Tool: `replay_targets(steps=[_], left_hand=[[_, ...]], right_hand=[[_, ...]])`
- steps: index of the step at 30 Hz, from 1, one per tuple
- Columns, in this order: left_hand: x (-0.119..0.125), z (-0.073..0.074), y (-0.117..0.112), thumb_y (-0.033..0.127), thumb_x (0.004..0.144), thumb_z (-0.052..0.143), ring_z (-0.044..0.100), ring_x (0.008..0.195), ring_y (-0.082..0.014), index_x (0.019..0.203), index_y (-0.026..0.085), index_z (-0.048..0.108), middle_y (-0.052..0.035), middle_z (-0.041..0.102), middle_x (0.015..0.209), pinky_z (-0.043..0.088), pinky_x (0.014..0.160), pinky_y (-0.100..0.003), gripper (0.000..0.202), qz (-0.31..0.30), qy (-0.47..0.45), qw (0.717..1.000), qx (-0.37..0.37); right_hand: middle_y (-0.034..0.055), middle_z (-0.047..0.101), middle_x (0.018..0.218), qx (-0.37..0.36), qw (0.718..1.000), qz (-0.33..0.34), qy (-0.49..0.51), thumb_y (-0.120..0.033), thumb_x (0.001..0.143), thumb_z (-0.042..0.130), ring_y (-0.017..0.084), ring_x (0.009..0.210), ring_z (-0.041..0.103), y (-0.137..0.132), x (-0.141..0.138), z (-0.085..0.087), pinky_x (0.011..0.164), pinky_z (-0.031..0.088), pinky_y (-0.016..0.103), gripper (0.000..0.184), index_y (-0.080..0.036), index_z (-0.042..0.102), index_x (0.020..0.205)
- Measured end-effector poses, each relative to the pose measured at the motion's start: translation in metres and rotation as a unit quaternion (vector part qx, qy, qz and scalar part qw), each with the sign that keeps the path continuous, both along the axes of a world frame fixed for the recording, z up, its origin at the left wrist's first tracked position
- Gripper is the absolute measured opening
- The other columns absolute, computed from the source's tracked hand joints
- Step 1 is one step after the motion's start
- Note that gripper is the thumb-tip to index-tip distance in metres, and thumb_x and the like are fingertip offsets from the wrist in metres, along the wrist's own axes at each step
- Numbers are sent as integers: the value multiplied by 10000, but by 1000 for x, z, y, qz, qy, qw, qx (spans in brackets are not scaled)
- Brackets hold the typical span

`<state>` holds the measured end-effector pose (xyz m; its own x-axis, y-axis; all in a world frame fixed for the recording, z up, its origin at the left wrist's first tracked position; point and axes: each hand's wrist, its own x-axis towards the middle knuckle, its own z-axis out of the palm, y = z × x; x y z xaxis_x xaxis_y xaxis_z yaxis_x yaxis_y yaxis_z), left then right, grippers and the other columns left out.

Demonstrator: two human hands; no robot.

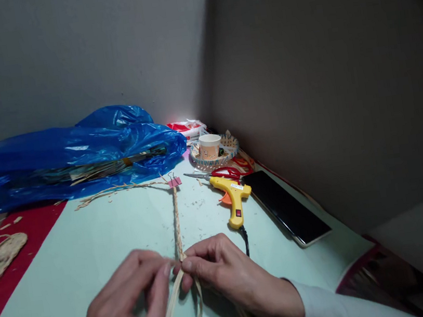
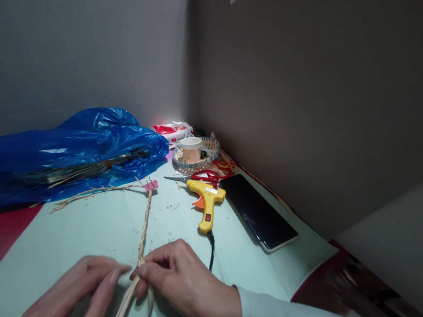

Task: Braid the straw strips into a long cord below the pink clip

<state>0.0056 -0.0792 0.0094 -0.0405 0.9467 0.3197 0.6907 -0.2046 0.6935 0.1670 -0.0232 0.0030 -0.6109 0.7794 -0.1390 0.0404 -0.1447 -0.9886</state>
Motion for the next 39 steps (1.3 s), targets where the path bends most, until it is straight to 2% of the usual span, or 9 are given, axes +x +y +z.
replay_targets(steps=[2,5,8,13,18,22,26,32,39], left_hand=[[-6,4,13,401,822,635,653,752,-189,829,239,675,-6,703,795,494,706,-252,166,-7,-136,978,-159],[-6,1,24,446,820,636,501,492,-100,782,192,638,43,585,607,419,476,-192,257,-87,-275,897,-334],[-3,-6,25,368,823,640,304,380,-32,729,165,601,59,547,572,189,349,-156,227,-91,-332,864,-368],[-4,-12,25,369,820,653,175,378,-5,806,172,581,53,566,585,70,366,-168,210,-97,-397,827,-386],[-3,-13,22,367,803,667,217,402,-36,833,193,564,110,427,536,147,374,-171,205,-66,-366,869,-327],[-1,-9,15,383,857,581,406,563,-112,746,200,568,70,443,586,326,520,-207,214,-31,-198,938,-282],[2,-5,12,391,879,507,442,565,-149,639,229,467,58,462,562,329,548,-248,292,-22,-51,970,-237],[6,-7,16,278,863,442,454,532,-151,641,242,432,62,479,541,319,541,-266,225,-35,-3,971,-235],[-2,-18,15,305,847,492,465,441,-115,670,232,458,81,477,507,329,473,-232,195,-84,-235,921,-300]], right_hand=[[-38,466,533,34,999,13,4,-300,917,528,95,531,372,-1,1,0,583,332,219,335,-120,678,678],[1,585,630,71,996,40,32,-247,945,454,127,635,518,-2,2,2,734,419,239,356,-135,676,689],[12,629,707,96,994,44,1,-182,949,428,133,700,560,-3,4,3,761,431,230,322,-145,676,747],[26,672,842,174,982,59,-43,-130,962,384,139,811,600,-6,8,3,808,430,225,298,-164,661,859],[35,666,812,290,934,28,-205,-151,955,429,142,734,566,-11,8,5,706,406,235,226,-176,601,810],[58,648,813,303,907,11,-292,-263,996,387,154,718,558,-16,7,6,678,401,254,295,-179,570,780],[62,623,837,338,863,17,-374,-250,977,386,172,725,527,-22,8,9,665,379,284,251,-185,532,784],[64,622,873,334,821,35,-462,-185,905,432,232,794,563,-31,-4,28,595,356,299,124,-198,528,827],[98,617,757,517,713,90,-465,-107,795,540,215,614,557,-38,-19,7,484,340,298,129,-127,547,922]])
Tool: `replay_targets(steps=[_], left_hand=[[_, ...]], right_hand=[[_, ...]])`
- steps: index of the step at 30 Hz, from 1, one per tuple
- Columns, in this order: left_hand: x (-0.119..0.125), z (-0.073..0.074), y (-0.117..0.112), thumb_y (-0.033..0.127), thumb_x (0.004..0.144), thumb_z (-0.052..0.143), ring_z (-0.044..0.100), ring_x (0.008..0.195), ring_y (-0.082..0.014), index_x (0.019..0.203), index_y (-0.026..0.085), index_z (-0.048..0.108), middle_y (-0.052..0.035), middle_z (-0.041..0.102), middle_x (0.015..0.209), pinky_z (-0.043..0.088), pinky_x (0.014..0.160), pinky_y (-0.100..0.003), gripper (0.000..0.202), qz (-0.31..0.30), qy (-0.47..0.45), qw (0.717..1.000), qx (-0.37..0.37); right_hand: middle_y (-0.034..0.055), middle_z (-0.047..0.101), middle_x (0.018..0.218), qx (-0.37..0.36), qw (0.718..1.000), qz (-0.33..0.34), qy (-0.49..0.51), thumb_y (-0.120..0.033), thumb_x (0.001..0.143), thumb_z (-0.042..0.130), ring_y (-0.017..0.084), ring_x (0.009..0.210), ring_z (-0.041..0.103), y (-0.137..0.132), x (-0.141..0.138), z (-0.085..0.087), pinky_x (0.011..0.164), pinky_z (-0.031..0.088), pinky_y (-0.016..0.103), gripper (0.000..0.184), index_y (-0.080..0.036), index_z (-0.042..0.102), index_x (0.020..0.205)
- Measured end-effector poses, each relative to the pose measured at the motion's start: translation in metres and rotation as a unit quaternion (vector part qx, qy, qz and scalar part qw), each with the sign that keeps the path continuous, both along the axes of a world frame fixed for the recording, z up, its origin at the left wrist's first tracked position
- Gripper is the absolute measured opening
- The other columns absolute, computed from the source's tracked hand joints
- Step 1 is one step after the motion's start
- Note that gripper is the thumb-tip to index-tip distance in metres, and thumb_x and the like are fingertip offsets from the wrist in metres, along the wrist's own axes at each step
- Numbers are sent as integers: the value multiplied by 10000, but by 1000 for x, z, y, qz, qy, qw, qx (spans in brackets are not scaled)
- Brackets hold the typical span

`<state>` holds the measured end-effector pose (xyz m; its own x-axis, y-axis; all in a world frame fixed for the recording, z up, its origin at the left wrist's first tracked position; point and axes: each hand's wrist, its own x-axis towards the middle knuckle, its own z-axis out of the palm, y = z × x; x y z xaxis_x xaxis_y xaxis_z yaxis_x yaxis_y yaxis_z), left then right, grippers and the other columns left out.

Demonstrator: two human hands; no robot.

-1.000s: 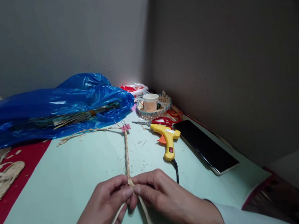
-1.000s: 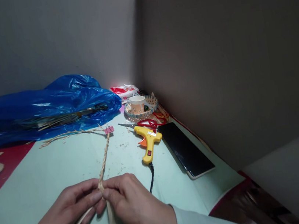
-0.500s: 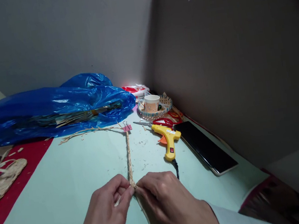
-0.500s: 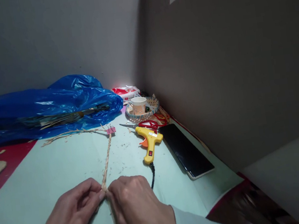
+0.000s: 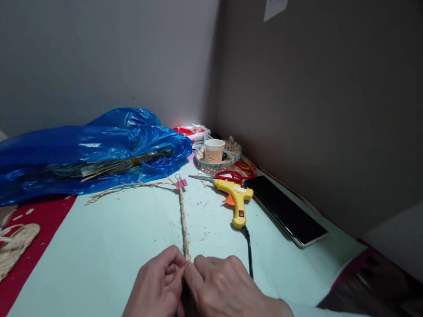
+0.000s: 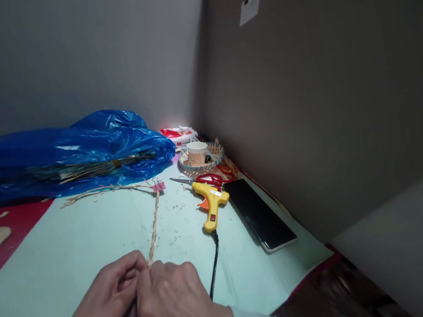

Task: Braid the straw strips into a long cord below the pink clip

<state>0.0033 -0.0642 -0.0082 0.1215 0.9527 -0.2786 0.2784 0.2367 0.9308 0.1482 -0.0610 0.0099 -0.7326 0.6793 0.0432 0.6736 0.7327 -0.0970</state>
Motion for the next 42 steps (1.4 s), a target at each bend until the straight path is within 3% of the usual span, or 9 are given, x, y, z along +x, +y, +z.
replay_targets(steps=[8,12,17,20,23,26,31,34,42], left_hand=[[-1,0,0,398,811,614,400,423,-70,673,198,547,92,465,504,290,416,-177,252,26,-117,992,-30],[-2,0,2,456,761,662,272,315,-34,667,188,572,102,449,404,151,329,-163,297,34,-109,993,-32],[-5,3,0,425,754,719,313,357,-20,697,167,592,75,516,445,182,344,-120,293,46,-126,989,-68],[-6,7,0,382,722,778,386,437,-20,735,157,613,21,635,606,219,377,-97,279,62,-175,978,-100],[-5,13,0,350,708,797,335,412,1,748,152,632,30,638,617,196,370,-97,261,70,-196,972,-107],[-3,19,0,352,687,811,288,381,14,747,147,640,15,661,628,148,358,-108,274,76,-183,975,-101],[-3,22,0,402,675,816,309,393,2,744,150,631,-2,675,630,157,370,-120,320,72,-184,976,-93],[-3,18,-1,387,679,806,351,432,-21,745,159,607,-5,678,644,221,401,-129,310,73,-165,979,-98],[8,18,-9,350,717,739,409,440,-38,758,178,573,62,595,599,295,438,-157,242,106,-109,985,-78]], right_hand=[[60,544,654,243,965,37,94,-70,900,392,175,545,493,-9,1,-44,427,332,277,141,-104,528,920],[37,519,646,291,948,36,125,-45,899,426,148,535,451,-13,5,-53,440,329,266,155,-90,561,960],[51,562,634,338,921,57,186,-52,897,439,155,528,456,-15,10,-48,435,322,275,235,-18,619,1043],[30,567,605,243,926,66,281,-192,957,429,161,534,473,-12,20,-28,467,351,274,250,-88,655,968],[59,661,836,-33,941,-29,336,-274,964,481,179,769,591,-1,33,-2,670,454,277,224,-153,666,994],[43,680,918,-232,911,-105,323,-336,951,544,171,873,604,18,40,14,786,438,276,212,-183,683,996],[16,633,757,-414,836,-51,356,-395,947,530,126,701,549,38,31,7,642,399,229,311,-145,654,810],[0,596,718,-472,790,-62,386,-357,956,502,96,619,499,39,26,-3,587,370,212,276,-143,610,821],[16,613,702,-460,789,-119,389,-340,890,583,107,609,466,35,23,-13,550,322,221,213,-142,613,816]])
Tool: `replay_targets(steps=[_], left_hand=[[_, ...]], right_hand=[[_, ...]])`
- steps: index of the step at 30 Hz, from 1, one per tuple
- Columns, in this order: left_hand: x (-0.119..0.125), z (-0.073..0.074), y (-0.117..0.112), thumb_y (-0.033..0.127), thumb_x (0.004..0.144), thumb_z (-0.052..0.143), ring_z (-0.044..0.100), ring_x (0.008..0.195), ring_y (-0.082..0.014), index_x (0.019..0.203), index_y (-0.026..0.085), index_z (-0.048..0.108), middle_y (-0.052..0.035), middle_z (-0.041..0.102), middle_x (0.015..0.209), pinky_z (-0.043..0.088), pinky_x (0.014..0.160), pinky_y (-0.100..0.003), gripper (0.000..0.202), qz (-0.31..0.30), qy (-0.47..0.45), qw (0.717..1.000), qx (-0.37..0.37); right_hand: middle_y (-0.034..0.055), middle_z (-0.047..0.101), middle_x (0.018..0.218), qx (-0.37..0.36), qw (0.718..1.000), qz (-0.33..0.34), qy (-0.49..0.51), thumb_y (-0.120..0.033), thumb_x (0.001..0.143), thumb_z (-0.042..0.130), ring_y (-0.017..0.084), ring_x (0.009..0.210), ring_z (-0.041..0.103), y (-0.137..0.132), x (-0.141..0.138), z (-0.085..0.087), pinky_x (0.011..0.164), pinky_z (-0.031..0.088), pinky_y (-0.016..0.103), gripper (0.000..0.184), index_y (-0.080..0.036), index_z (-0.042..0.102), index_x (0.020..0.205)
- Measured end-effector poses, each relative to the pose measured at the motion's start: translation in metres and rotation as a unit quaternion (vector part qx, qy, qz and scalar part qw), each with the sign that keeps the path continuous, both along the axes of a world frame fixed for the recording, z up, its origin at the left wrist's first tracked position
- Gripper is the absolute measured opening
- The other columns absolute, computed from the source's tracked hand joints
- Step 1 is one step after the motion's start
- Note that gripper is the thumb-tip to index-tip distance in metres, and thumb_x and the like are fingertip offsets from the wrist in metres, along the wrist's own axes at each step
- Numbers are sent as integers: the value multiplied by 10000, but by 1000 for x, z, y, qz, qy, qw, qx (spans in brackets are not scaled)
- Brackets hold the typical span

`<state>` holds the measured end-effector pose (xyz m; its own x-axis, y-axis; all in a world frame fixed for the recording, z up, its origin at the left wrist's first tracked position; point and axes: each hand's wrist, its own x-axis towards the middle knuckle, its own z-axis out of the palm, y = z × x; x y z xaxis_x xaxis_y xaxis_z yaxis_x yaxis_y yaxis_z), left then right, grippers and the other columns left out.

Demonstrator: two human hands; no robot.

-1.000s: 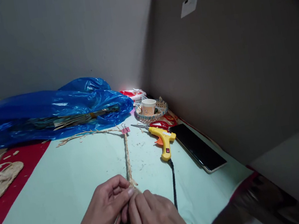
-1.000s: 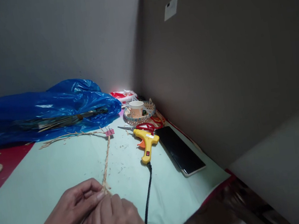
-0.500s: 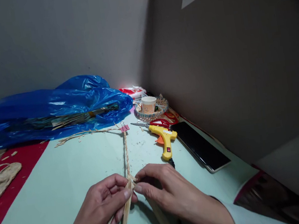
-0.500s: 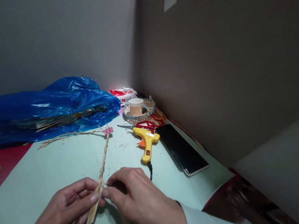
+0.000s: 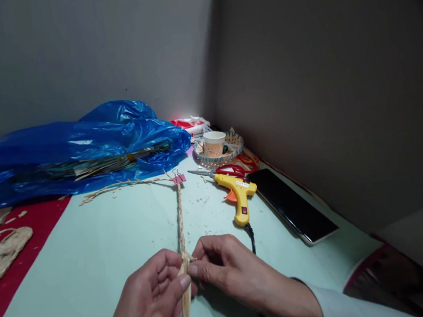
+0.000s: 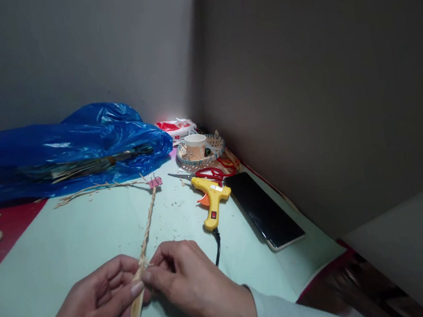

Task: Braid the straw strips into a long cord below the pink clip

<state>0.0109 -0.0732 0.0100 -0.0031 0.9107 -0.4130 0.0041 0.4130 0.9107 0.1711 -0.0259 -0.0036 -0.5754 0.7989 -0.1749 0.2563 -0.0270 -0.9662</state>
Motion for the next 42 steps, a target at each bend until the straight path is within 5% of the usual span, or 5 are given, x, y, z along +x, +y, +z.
replay_targets(steps=[13,20,26,31,42], left_hand=[[-6,1,4,397,785,652,309,338,-27,789,177,556,98,493,438,215,347,-139,239,-54,53,997,18],[-14,0,11,426,720,742,329,368,-20,765,149,625,-34,702,651,197,347,-138,304,-82,-25,996,-2],[-13,-2,8,305,726,743,542,599,-124,748,187,635,28,629,630,365,518,-179,161,-76,32,996,42],[-10,0,1,352,818,616,604,720,-207,837,222,635,0,670,743,424,613,-252,133,-97,160,979,84],[-7,2,0,366,823,588,571,632,-180,755,246,600,35,649,668,401,575,-222,139,-102,196,970,96]], right_hand=[[-41,465,657,-33,998,15,54,-391,854,642,96,617,369,0,1,6,541,279,214,278,-172,500,759],[-9,513,733,-126,983,79,107,-410,944,516,77,579,367,2,5,16,500,273,190,272,-163,491,833],[-41,471,642,-116,988,60,85,-422,890,575,73,530,358,1,1,16,473,267,192,278,-176,477,804],[-45,403,624,-19,999,21,27,-414,859,605,93,586,340,0,-3,10,502,253,211,312,-186,444,719],[-42,447,663,30,999,-17,18,-251,855,556,99,610,373,-2,-4,1,523,259,219,97,-182,510,805]])
